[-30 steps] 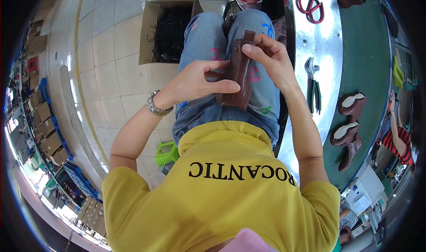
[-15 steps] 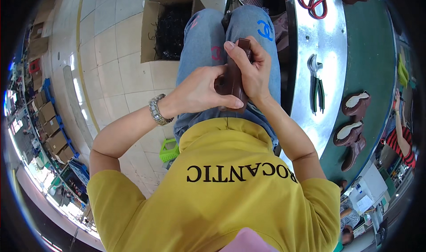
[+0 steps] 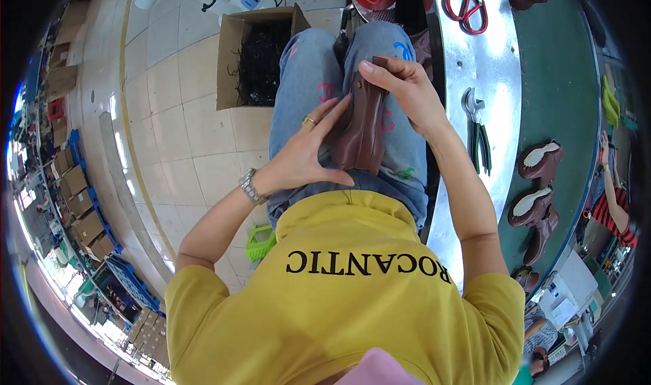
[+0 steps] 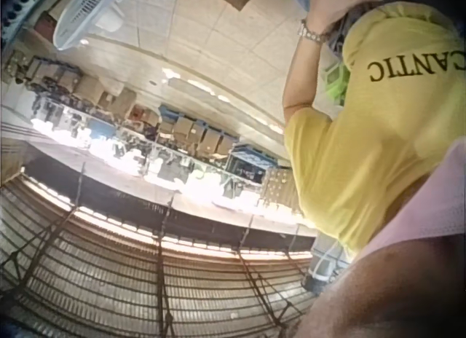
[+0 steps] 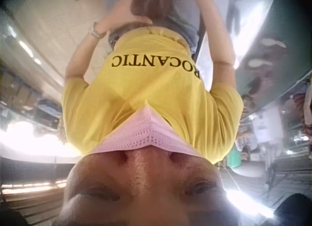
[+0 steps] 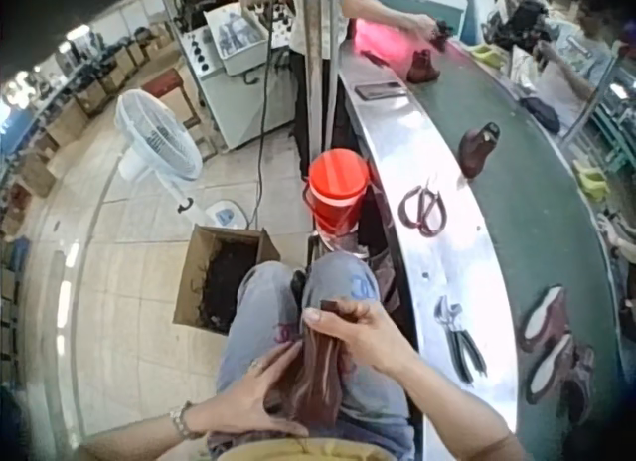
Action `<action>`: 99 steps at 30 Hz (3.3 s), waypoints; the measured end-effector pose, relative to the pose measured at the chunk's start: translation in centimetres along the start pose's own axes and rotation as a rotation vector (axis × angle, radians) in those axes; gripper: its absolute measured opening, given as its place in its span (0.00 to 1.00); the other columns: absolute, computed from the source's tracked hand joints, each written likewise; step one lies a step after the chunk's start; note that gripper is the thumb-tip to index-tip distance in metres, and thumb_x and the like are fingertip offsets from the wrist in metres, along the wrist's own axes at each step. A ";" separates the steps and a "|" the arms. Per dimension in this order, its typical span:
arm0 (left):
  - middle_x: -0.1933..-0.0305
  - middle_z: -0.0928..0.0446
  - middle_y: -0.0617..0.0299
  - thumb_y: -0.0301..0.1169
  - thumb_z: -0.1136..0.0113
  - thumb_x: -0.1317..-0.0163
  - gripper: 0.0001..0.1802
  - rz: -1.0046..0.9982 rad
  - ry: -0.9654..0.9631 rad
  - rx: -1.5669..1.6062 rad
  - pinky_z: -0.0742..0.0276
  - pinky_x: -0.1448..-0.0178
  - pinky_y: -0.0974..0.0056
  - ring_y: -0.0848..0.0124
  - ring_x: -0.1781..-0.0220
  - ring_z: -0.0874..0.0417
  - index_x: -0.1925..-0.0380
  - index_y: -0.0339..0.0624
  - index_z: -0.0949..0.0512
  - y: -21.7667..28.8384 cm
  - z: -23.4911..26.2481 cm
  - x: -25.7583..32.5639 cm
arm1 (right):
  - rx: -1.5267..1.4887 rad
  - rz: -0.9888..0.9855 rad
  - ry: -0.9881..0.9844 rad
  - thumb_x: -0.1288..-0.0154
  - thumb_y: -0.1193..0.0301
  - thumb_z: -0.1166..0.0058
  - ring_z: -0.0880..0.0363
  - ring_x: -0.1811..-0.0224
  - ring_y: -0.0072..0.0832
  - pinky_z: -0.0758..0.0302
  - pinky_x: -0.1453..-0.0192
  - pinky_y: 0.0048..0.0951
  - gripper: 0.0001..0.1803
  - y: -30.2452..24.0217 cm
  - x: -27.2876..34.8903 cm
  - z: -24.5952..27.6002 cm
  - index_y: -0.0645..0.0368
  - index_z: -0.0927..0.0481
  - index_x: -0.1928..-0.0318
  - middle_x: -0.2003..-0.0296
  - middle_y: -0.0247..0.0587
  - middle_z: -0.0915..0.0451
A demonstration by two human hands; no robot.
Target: Trimming, finishing, and assembling shoe components at a factory workstation.
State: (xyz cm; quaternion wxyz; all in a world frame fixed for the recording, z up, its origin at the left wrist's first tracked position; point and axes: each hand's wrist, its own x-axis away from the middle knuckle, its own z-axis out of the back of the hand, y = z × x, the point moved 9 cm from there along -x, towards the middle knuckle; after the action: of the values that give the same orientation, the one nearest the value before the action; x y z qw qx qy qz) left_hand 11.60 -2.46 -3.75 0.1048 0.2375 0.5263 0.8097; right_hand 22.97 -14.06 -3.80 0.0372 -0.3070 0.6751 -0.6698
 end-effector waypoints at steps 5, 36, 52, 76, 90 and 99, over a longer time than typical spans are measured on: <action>0.25 0.46 0.48 0.39 0.21 0.56 0.66 -0.115 0.024 0.348 0.42 0.26 0.58 0.61 0.24 0.43 0.24 0.45 0.59 -2.5 -1.0 -1.8 | 0.044 -0.021 0.046 0.33 0.57 0.41 0.27 0.66 0.13 0.31 0.60 0.20 0.19 -0.5 -0.4 -0.1 0.63 0.16 0.64 0.71 0.29 0.21; 0.48 0.22 0.56 0.44 0.31 0.43 0.38 0.369 0.209 0.663 0.24 0.46 0.64 0.70 0.50 0.20 0.38 0.36 0.33 -0.3 9.8 -5.7 | 0.720 -0.097 0.883 0.51 0.64 0.32 0.16 0.62 0.41 0.23 0.53 0.33 0.26 0.5 -7.8 26.5 0.68 0.24 0.55 0.65 0.51 0.17; 0.53 0.18 0.51 0.53 0.39 0.39 0.36 0.302 0.429 0.591 0.26 0.44 0.60 0.59 0.49 0.18 0.41 0.35 0.30 -3.7 7.3 -6.5 | -0.295 -0.406 -0.107 0.62 0.21 0.49 0.39 0.73 0.15 0.42 0.73 0.17 0.60 -2.3 9.2 -0.6 0.60 0.31 0.43 0.68 0.24 0.38; 0.40 0.24 0.55 0.34 0.39 0.38 0.15 -0.094 0.931 -0.483 0.29 0.37 0.54 0.54 0.39 0.25 0.54 0.38 0.19 5.6 12.5 -3.6 | 0.324 -0.163 0.110 0.32 0.55 0.45 0.32 0.86 0.19 0.39 0.81 0.22 0.21 -3.1 7.8 4.3 0.62 0.23 0.70 0.85 0.30 0.30; 0.59 0.19 0.55 0.20 0.40 0.40 0.02 -0.465 1.229 -0.561 0.24 0.54 0.62 0.61 0.59 0.20 0.67 0.35 0.23 9.3 15.0 -0.5 | 1.144 0.189 0.684 0.34 0.66 0.43 0.25 0.48 0.45 0.31 0.42 0.40 0.23 -0.3 2.0 20.5 0.66 0.25 0.42 0.50 0.53 0.23; 0.55 0.18 0.50 0.24 0.42 0.35 0.10 -0.228 1.480 -0.640 0.25 0.51 0.63 0.59 0.57 0.19 0.56 0.31 0.19 5.6 25.7 5.0 | 1.264 -0.057 0.673 0.32 0.64 0.44 0.28 0.51 0.47 0.31 0.46 0.42 0.28 7.5 12.3 17.4 0.60 0.31 0.34 0.52 0.55 0.28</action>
State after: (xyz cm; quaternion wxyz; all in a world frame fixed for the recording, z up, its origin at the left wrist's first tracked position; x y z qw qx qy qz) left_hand 20.47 17.90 11.28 -0.1254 -0.4556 0.2231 0.8526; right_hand 18.33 -35.70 -8.03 -0.0199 -0.0210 0.1243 -0.9918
